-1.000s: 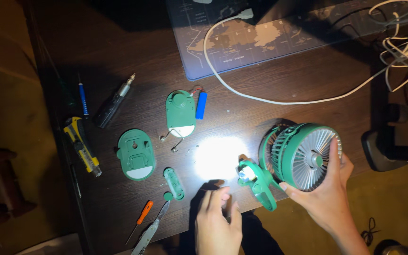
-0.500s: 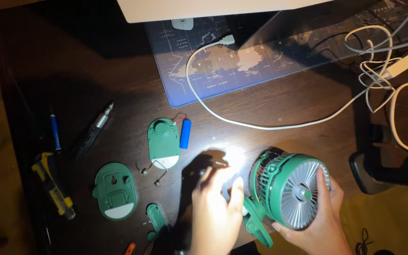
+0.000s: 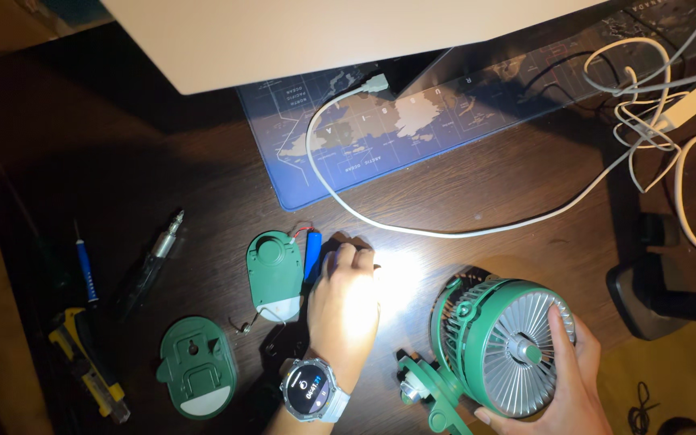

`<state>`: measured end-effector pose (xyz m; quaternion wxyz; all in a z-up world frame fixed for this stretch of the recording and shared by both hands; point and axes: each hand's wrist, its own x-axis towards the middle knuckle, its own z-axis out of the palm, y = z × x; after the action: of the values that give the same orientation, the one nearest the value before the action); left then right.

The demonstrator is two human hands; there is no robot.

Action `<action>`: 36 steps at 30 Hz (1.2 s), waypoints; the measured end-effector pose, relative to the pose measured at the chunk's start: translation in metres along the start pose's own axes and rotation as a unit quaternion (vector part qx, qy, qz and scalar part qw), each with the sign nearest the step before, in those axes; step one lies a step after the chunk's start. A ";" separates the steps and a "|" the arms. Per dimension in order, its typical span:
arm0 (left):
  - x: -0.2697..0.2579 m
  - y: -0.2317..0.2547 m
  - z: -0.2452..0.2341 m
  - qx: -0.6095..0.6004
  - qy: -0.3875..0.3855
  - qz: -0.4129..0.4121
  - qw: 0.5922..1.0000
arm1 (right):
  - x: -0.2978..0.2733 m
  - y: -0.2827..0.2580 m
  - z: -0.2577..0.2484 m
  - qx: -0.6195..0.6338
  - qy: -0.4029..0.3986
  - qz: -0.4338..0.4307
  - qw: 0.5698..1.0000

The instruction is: The person disassembles a small green electric fan on a desk, removing the front grille, fan blades, and rear housing to expose the motor and internal wiring. They handle screws and small parts, then reattach the rear housing and grille.

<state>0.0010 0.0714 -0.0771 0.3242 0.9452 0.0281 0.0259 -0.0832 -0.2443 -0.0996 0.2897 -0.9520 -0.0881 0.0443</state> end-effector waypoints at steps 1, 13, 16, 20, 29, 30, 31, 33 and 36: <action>0.000 -0.001 0.002 0.002 0.004 0.000 1.000 | 0.001 0.000 0.001 0.000 0.000 -0.002 1.000; 0.002 -0.001 0.009 0.004 0.009 -0.010 1.000 | 0.004 -0.007 -0.001 -0.004 0.006 -0.003 1.000; 0.002 0.002 0.003 -0.035 -0.025 -0.061 0.997 | 0.004 -0.008 0.000 0.006 0.012 -0.015 1.000; 0.004 0.004 -0.002 -0.016 0.014 -0.044 0.999 | 0.004 -0.006 0.002 0.012 0.026 -0.030 0.999; 0.010 0.001 0.005 0.036 -0.095 -0.132 0.986 | 0.004 -0.014 0.000 0.014 0.011 0.008 1.000; 0.010 0.000 0.007 0.051 -0.056 -0.086 0.993 | 0.004 -0.015 0.000 0.015 0.008 0.012 1.000; 0.010 -0.002 0.010 0.066 -0.017 -0.040 0.997 | 0.004 -0.017 -0.001 0.015 0.005 0.017 1.000; 0.008 -0.003 0.012 0.078 0.033 0.016 0.996 | 0.004 -0.018 -0.002 0.018 0.009 0.017 1.000; 0.001 0.003 0.013 0.003 0.024 0.015 1.000 | 0.005 -0.019 -0.002 0.014 0.021 -0.003 1.000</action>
<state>0.0032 0.0609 -0.0858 0.3202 0.9456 0.0214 0.0535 -0.0805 -0.2286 -0.0876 0.3050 -0.9483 -0.0846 0.0248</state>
